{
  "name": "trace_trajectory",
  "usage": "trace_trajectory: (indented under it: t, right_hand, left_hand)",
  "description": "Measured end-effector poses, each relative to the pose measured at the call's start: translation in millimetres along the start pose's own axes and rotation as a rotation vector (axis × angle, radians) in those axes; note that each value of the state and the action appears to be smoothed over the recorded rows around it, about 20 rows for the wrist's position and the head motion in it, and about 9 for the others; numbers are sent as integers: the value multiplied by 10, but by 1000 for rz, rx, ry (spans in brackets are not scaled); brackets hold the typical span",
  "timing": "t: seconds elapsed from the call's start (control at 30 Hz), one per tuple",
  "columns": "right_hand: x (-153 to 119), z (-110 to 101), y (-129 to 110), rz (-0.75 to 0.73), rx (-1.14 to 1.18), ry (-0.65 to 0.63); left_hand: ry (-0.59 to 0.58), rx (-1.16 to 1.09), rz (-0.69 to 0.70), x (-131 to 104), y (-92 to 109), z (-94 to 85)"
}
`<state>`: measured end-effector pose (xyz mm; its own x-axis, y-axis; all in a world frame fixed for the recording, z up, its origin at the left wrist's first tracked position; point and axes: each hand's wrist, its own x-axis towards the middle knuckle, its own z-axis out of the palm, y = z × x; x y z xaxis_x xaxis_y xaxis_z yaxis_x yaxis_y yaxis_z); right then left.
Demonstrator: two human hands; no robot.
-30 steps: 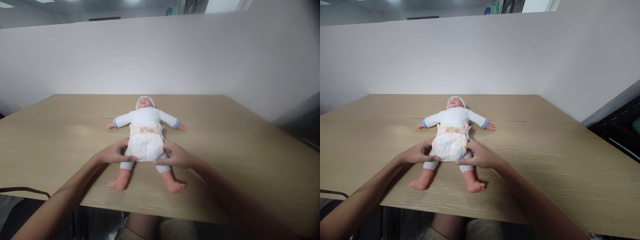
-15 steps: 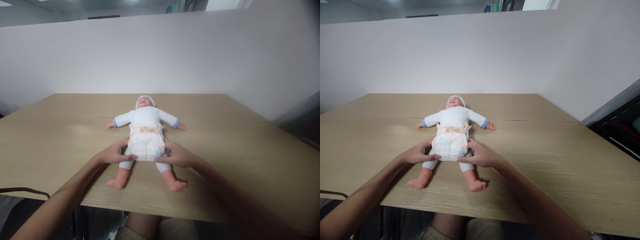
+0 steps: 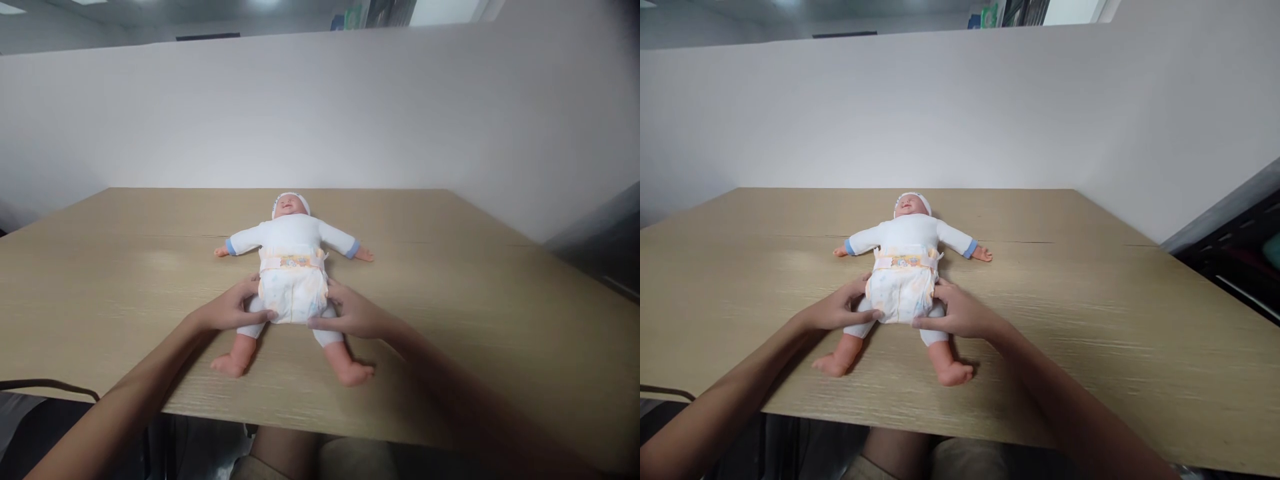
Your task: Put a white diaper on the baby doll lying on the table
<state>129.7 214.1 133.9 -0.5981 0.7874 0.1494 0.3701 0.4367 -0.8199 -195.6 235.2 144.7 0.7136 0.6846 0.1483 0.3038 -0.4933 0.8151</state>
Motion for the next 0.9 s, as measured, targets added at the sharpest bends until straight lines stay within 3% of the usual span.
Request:
trace_trajectory:
  t: [0.33,0.9]
  right_hand:
    - [18,58,-5,31,16,55]
    - [23,54,60,104,161,23]
  left_hand:
    - [8,-12,-8,8,-11,27]
    - [8,-172,-44,18,-66,30]
